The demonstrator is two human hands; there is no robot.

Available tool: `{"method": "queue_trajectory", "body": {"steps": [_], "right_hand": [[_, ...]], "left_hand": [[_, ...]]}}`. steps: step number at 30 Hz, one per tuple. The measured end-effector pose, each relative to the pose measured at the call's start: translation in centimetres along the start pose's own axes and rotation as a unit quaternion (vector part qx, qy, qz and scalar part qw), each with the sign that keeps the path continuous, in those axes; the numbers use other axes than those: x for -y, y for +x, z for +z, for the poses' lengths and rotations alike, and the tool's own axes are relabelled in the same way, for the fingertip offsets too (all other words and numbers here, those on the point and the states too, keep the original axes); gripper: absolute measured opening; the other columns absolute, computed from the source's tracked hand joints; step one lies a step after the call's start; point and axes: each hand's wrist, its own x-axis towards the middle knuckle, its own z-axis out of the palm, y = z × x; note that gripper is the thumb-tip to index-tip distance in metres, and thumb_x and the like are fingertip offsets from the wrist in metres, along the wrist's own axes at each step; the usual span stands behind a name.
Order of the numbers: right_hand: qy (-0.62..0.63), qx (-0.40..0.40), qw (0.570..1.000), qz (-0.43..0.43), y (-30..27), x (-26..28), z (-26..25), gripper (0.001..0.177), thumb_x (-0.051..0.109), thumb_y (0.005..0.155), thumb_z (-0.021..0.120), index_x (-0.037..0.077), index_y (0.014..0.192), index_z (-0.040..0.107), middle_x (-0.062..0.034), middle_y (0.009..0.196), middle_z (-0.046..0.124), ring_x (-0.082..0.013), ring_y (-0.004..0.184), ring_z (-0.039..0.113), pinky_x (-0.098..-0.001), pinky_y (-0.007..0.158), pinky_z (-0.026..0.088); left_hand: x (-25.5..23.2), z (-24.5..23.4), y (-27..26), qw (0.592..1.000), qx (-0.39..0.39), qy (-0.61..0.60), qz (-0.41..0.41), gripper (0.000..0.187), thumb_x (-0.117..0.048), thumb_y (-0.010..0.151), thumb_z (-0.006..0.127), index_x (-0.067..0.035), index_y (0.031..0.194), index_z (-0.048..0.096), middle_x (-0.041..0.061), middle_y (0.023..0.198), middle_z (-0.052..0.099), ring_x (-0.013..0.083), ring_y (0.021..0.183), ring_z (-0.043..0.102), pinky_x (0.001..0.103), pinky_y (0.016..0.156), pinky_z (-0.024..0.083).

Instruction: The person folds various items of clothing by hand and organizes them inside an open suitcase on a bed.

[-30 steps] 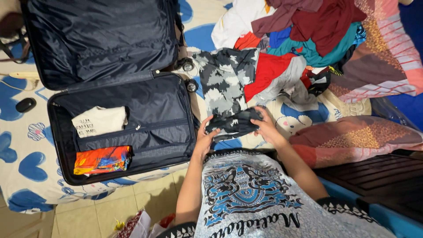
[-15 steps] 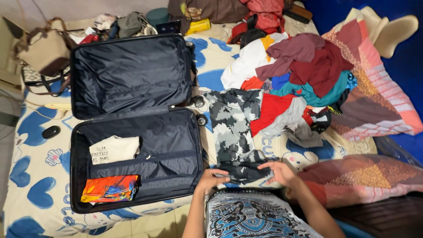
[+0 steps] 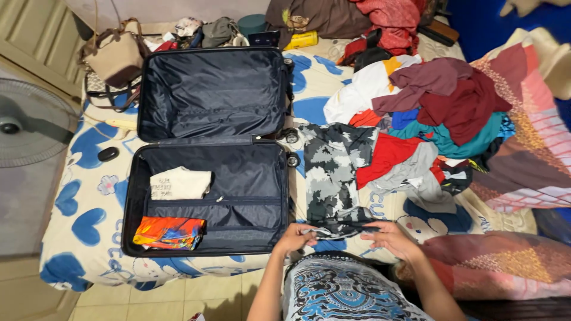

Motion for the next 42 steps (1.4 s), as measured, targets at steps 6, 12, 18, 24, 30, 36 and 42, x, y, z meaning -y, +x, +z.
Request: {"method": "queue_trajectory", "body": {"steps": [6, 12, 18, 24, 30, 36, 42], "right_hand": [[-0.033, -0.029, 0.999, 0.011, 1.5, -0.7, 1.1, 0.043, 0.009, 0.089, 0.07, -0.007, 0.127, 0.061, -0.0232, 0.111, 0.077, -0.0296, 0.103, 0.077, -0.0385, 0.072, 0.062], [-0.069, -0.013, 0.997, 0.03, 1.8, -1.8, 2.9, 0.036, 0.01, 0.089, 0.071, -0.005, 0.121, 0.066, -0.0206, 0.107, 0.079, -0.0285, 0.097, 0.079, -0.0371, 0.072, 0.064], [-0.105, 0.018, 0.993, 0.04, 2.3, -2.1, 4.6, 0.029, 0.005, 0.088, 0.074, -0.006, 0.114, 0.071, -0.0163, 0.101, 0.078, -0.0227, 0.091, 0.078, -0.0327, 0.068, 0.062], [-0.084, 0.033, 0.996, 0.008, 2.3, -2.0, 4.2, 0.031, 0.004, 0.089, 0.073, -0.005, 0.119, 0.072, -0.0188, 0.099, 0.079, -0.023, 0.083, 0.074, -0.0302, 0.066, 0.06], [-0.012, 0.024, 1.0, 0.009, 0.8, 0.1, 5.6, 0.032, 0.004, 0.088, 0.067, -0.005, 0.12, 0.066, -0.0172, 0.103, 0.078, -0.0251, 0.089, 0.079, -0.0337, 0.069, 0.061], [0.019, -0.002, 1.0, -0.018, 0.9, -0.1, 6.4, 0.04, 0.0, 0.09, 0.066, -0.001, 0.129, 0.058, -0.0183, 0.094, 0.073, -0.0261, 0.083, 0.076, -0.034, 0.064, 0.058], [0.043, -0.026, 0.996, -0.067, 0.1, 0.9, 7.4, 0.055, -0.004, 0.088, 0.065, 0.011, 0.136, 0.045, -0.0148, 0.087, 0.068, -0.0261, 0.078, 0.074, -0.0333, 0.057, 0.053]], "left_hand": [[0.7, -1.5, 0.2, 0.994, 0.053, 0.077, -0.06, 0.021, -0.01, 0.098, 0.068, 0.009, 0.108, 0.071, 0.015, 0.083, 0.076, 0.0129, 0.065, 0.071, 0.028, 0.059, 0.059], [-3.7, 0.5, -1.3, 0.822, 0.062, 0.555, -0.111, 0.039, -0.023, 0.077, 0.084, -0.019, 0.116, 0.079, 0.012, 0.11, 0.074, 0.0272, 0.103, 0.071, 0.036, 0.092, 0.055], [-7.6, 7.2, -2.5, 0.853, -0.004, 0.429, 0.298, 0.045, -0.02, 0.081, 0.079, -0.018, 0.126, 0.076, 0.018, 0.123, 0.073, 0.0369, 0.109, 0.069, 0.044, 0.094, 0.053], [-8.9, 10.8, -2.1, 0.936, 0.001, 0.298, 0.189, 0.045, -0.029, 0.081, 0.087, -0.011, 0.12, 0.074, 0.012, 0.099, 0.076, 0.0202, 0.081, 0.07, 0.033, 0.075, 0.055], [-7.6, 10.6, -1.5, 0.955, -0.04, 0.259, 0.14, 0.045, -0.023, 0.081, 0.085, -0.012, 0.124, 0.076, 0.016, 0.076, 0.068, 0.0179, 0.065, 0.058, 0.032, 0.064, 0.051], [-7.1, 10.6, -1.2, 0.932, -0.1, 0.244, 0.249, 0.027, -0.012, 0.08, 0.082, -0.005, 0.106, 0.079, 0.013, 0.076, 0.071, 0.0149, 0.063, 0.064, 0.03, 0.063, 0.053], [-7.2, 11.3, -1.3, 0.955, -0.1, 0.183, 0.21, 0.021, -0.008, 0.085, 0.075, -0.002, 0.105, 0.073, 0.01, 0.077, 0.075, 0.0094, 0.063, 0.064, 0.026, 0.06, 0.052]]}}
